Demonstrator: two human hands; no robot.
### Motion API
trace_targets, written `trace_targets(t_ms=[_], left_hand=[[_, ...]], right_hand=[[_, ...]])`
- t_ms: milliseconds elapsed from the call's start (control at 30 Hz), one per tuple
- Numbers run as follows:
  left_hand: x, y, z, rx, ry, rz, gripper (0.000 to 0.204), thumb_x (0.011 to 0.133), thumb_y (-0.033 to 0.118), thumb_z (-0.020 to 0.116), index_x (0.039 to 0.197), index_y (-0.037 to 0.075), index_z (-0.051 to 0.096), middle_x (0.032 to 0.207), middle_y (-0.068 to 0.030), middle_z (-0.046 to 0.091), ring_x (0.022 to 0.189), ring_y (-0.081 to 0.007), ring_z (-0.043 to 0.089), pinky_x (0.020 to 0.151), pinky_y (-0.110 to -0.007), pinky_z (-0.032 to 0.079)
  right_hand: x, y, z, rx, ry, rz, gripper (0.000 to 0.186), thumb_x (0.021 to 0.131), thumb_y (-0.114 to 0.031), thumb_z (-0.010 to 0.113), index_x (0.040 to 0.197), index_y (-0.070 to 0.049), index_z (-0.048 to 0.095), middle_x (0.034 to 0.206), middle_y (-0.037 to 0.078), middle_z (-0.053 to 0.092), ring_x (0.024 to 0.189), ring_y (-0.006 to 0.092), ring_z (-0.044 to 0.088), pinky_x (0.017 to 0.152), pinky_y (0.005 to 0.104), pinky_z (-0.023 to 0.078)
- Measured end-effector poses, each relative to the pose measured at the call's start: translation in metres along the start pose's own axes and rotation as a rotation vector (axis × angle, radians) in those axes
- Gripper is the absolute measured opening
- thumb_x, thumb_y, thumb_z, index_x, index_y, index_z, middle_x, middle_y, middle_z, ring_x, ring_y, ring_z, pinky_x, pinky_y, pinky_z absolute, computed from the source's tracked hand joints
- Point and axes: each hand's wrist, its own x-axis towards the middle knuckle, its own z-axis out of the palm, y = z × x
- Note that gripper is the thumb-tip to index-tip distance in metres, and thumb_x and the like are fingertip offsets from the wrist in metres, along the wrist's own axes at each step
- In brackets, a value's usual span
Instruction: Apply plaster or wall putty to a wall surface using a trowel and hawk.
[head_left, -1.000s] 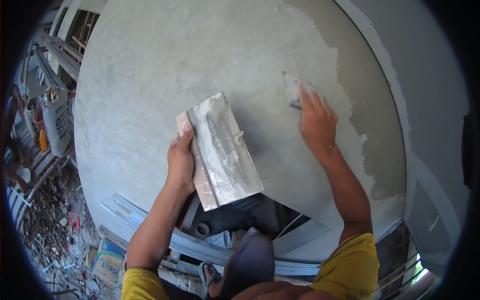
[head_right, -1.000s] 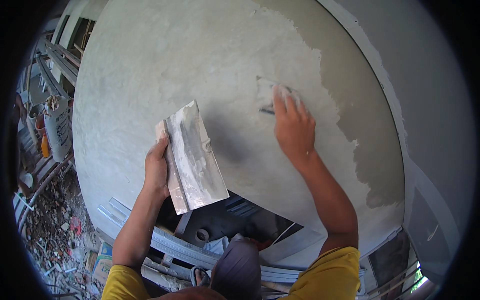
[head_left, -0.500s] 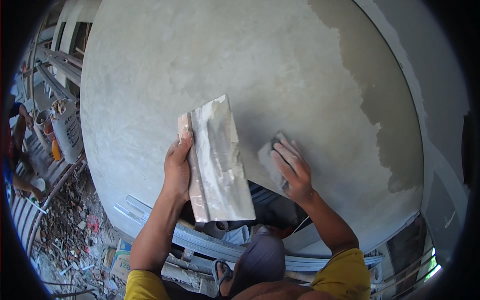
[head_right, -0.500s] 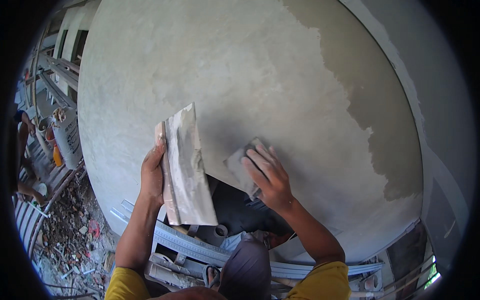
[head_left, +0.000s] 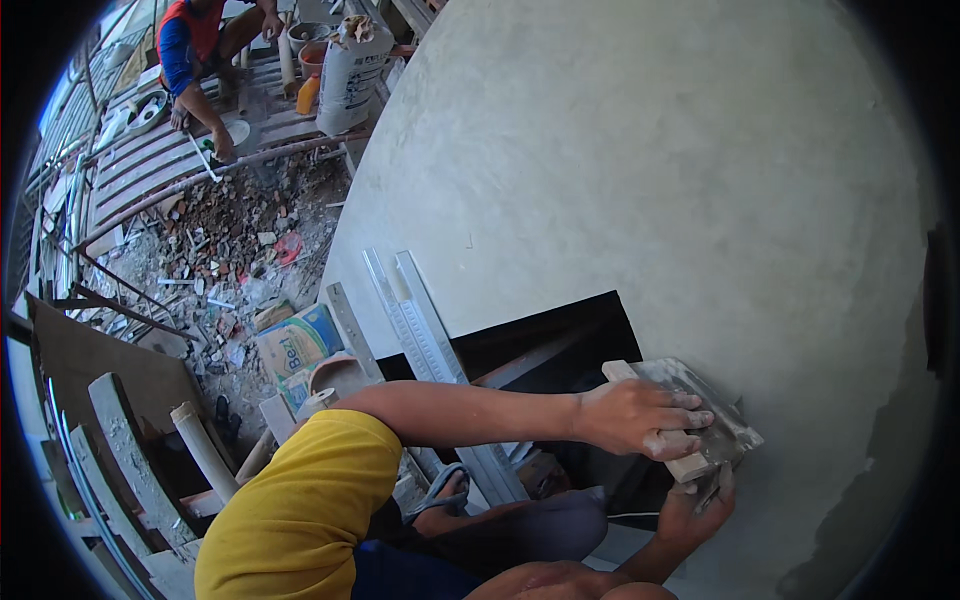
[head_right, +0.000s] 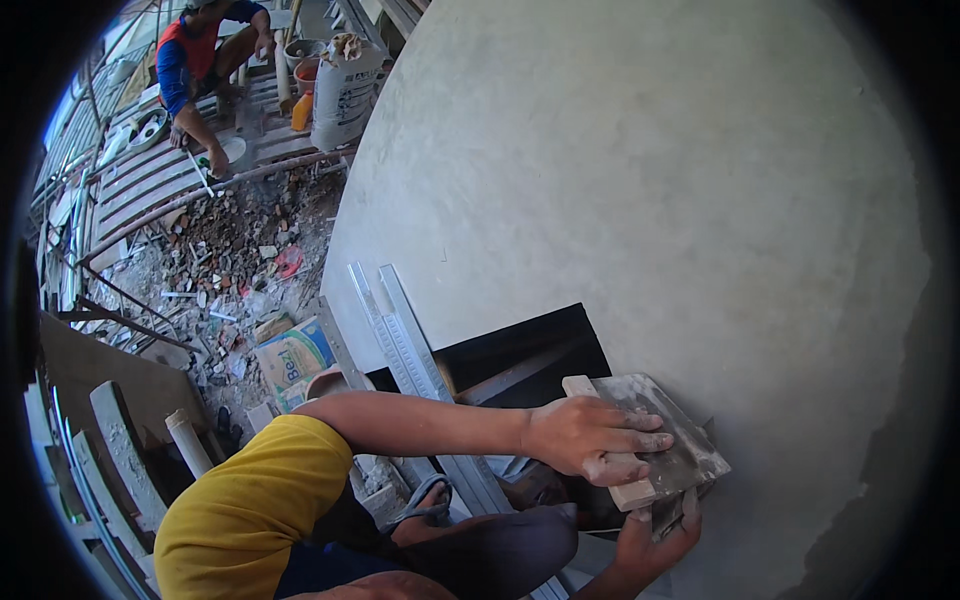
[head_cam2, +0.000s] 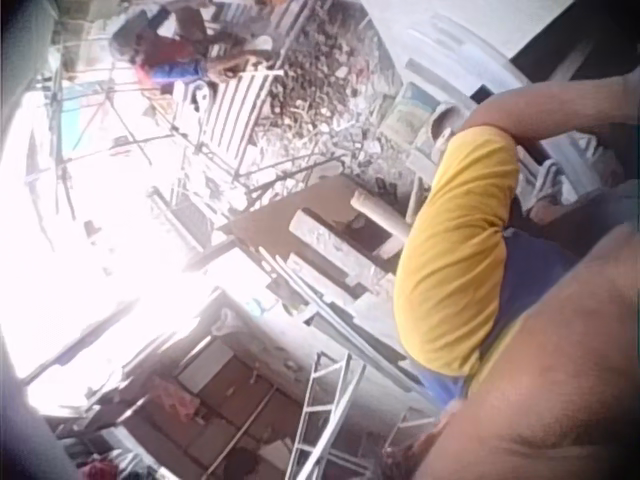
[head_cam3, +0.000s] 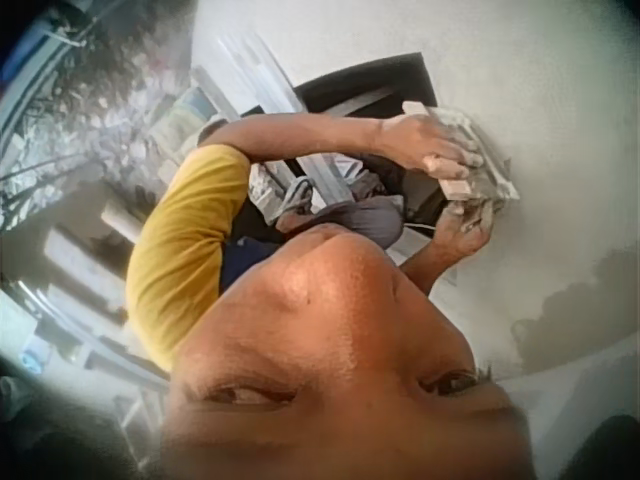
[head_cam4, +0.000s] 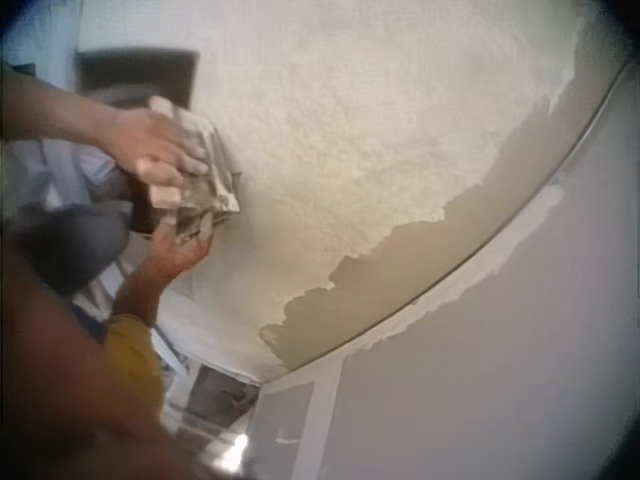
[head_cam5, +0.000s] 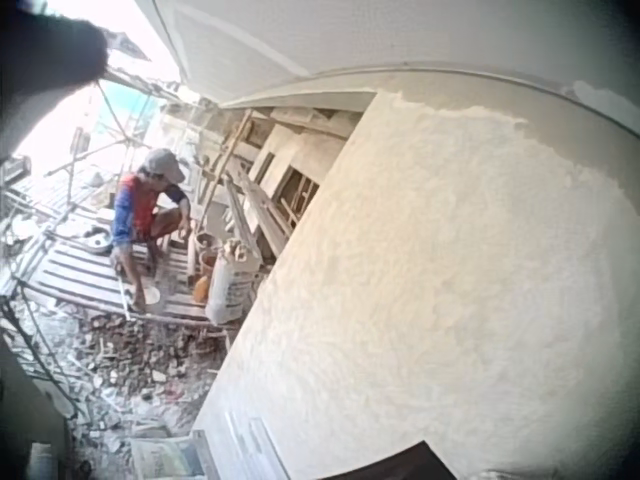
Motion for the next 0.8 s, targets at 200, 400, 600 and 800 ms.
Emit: trace_targets(t_ms=[200, 400, 600, 800], left_hand=[[0.012, 0.005, -0.009, -0.172, -0.053, -0.366, 0.031, 0.09, 0.02, 0.066, 0.116, 0.007, 0.054, 0.114, -0.0179, 0.064, 0.096, -0.0333, 0.068, 0.073, -0.035, 0.055], [0.068, -0.004, -0.039, -0.954, 0.274, -1.494, 0.057, 0.101, 0.041, 0.05, 0.135, -0.003, 0.036, 0.12, -0.0173, 0.056, 0.099, -0.0174, 0.061, 0.083, -0.033, 0.052], [0.071, -0.009, -0.068, -1.032, 0.234, -1.661, 0.047, 0.1, 0.037, 0.052, 0.126, -0.002, 0.051, 0.102, -0.0148, 0.067, 0.078, -0.0197, 0.07, 0.067, -0.032, 0.059], [0.089, -0.013, -0.103, -0.878, 0.35, -1.52, 0.046, 0.102, 0.035, 0.048, 0.132, 0.0, 0.046, 0.109, -0.0129, 0.064, 0.093, -0.0193, 0.067, 0.083, -0.034, 0.055]], right_hand=[[0.015, 0.018, -0.049, -0.405, 0.554, -0.229, 0.038, 0.093, -0.012, 0.06, 0.123, 0.01, 0.051, 0.117, 0.022, 0.059, 0.103, 0.0311, 0.061, 0.094, 0.0399, 0.049], [0.034, -0.013, -0.016, -0.436, 0.302, -0.712, 0.035, 0.099, -0.021, 0.053, 0.121, 0.006, 0.048, 0.121, 0.026, 0.055, 0.108, 0.0372, 0.06, 0.093, 0.0464, 0.051], [0.067, -0.005, 0.033, -0.166, 0.136, -1.055, 0.019, 0.094, -0.012, 0.057, 0.112, -0.007, 0.061, 0.114, 0.02, 0.059, 0.108, 0.0435, 0.06, 0.095, 0.0633, 0.047], [0.051, 0.032, 0.042, 0.073, 0.075, -0.538, 0.031, 0.098, -0.017, 0.048, 0.12, 0.003, 0.057, 0.118, 0.025, 0.057, 0.108, 0.0415, 0.059, 0.098, 0.047, 0.046]])
